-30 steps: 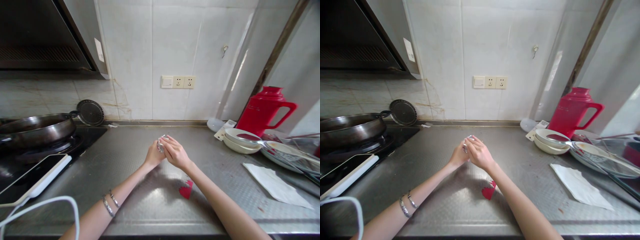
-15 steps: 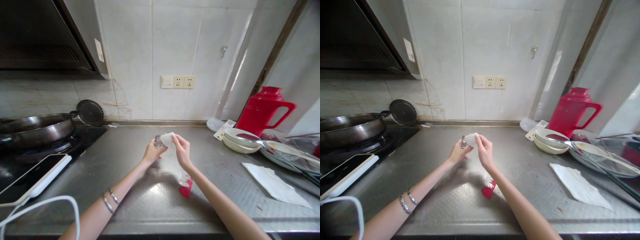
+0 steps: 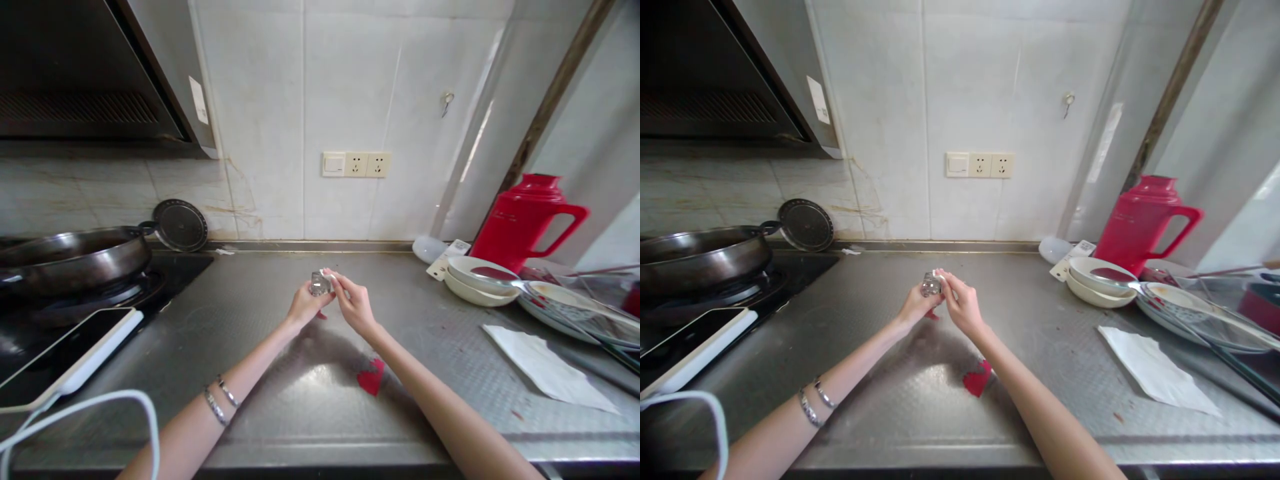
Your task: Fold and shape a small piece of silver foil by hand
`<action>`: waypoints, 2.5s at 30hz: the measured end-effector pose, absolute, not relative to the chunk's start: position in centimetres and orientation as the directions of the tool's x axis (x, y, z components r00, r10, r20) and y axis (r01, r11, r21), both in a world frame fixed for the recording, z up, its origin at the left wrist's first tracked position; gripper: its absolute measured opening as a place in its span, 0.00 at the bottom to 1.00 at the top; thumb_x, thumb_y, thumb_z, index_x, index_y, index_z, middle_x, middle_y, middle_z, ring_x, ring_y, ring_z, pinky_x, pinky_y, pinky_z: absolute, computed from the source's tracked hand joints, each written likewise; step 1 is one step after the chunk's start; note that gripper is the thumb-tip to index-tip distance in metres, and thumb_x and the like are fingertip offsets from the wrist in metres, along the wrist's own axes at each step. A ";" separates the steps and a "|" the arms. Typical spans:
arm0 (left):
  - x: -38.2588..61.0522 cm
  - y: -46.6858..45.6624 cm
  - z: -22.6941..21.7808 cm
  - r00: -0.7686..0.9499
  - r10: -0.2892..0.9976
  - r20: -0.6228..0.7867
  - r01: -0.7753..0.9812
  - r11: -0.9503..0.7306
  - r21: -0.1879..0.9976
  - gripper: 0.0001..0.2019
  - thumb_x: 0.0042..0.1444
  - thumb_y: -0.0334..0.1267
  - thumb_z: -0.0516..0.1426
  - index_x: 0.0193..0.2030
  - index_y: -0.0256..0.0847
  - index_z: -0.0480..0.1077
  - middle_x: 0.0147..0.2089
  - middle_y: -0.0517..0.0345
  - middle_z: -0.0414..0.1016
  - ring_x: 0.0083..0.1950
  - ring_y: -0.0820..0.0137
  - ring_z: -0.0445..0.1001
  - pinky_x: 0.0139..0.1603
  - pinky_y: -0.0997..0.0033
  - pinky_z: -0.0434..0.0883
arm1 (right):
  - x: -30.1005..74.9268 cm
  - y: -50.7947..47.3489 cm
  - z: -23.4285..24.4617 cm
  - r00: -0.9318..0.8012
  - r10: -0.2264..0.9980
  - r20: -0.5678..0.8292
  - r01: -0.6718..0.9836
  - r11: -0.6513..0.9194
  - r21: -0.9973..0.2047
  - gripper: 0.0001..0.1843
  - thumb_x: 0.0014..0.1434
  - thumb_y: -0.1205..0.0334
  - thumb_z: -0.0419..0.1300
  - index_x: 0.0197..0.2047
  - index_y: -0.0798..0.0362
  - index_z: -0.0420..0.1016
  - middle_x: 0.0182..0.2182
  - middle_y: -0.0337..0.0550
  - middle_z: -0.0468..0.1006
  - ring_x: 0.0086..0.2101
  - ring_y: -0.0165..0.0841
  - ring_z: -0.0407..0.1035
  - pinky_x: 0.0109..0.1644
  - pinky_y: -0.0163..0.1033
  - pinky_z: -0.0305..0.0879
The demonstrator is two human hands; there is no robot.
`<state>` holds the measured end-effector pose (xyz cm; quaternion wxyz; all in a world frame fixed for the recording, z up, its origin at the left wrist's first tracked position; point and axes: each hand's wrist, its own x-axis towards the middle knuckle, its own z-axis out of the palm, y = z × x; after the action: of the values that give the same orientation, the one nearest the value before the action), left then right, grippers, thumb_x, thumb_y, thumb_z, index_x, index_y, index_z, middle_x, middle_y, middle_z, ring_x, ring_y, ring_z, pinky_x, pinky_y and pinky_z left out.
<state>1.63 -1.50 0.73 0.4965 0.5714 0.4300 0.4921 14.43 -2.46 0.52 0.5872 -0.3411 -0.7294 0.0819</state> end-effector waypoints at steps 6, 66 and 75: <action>1.5 -1.5 0.7 0.176 0.978 0.114 -0.015 -0.113 0.993 0.23 0.41 0.47 0.65 0.43 0.37 0.73 0.26 0.63 0.67 0.21 0.80 0.61 0.17 0.77 0.70 | 14.4 -2.7 0.4 -0.090 0.558 0.825 0.399 0.779 -0.483 0.16 0.64 0.59 0.50 0.50 0.47 0.75 0.47 0.42 0.78 0.50 0.39 0.71 0.57 0.47 0.66; -0.6 1.5 -1.8 0.338 0.803 0.491 0.122 -0.554 0.823 0.57 0.34 0.40 0.70 0.68 0.39 0.42 0.57 0.39 0.68 0.53 0.56 0.71 0.51 0.57 0.70 | 14.3 -2.0 1.4 -0.228 0.877 0.424 -0.033 0.428 -0.903 0.29 0.45 0.59 0.68 0.51 0.53 0.68 0.42 0.43 0.78 0.40 0.35 0.74 0.46 0.41 0.70; -0.5 0.4 -0.8 0.259 0.799 0.543 0.324 -0.601 0.730 0.48 0.35 0.43 0.69 0.63 0.37 0.53 0.51 0.44 0.74 0.48 0.59 0.74 0.50 0.60 0.70 | 15.1 -1.3 1.5 -0.177 0.873 0.455 0.030 0.467 -0.884 0.23 0.56 0.47 0.58 0.50 0.53 0.74 0.46 0.45 0.77 0.46 0.38 0.71 0.49 0.42 0.69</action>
<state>-0.45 0.37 -0.80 0.2465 0.7541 0.3723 0.4815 15.12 -1.31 1.46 0.5433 -0.3411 -0.6620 0.3876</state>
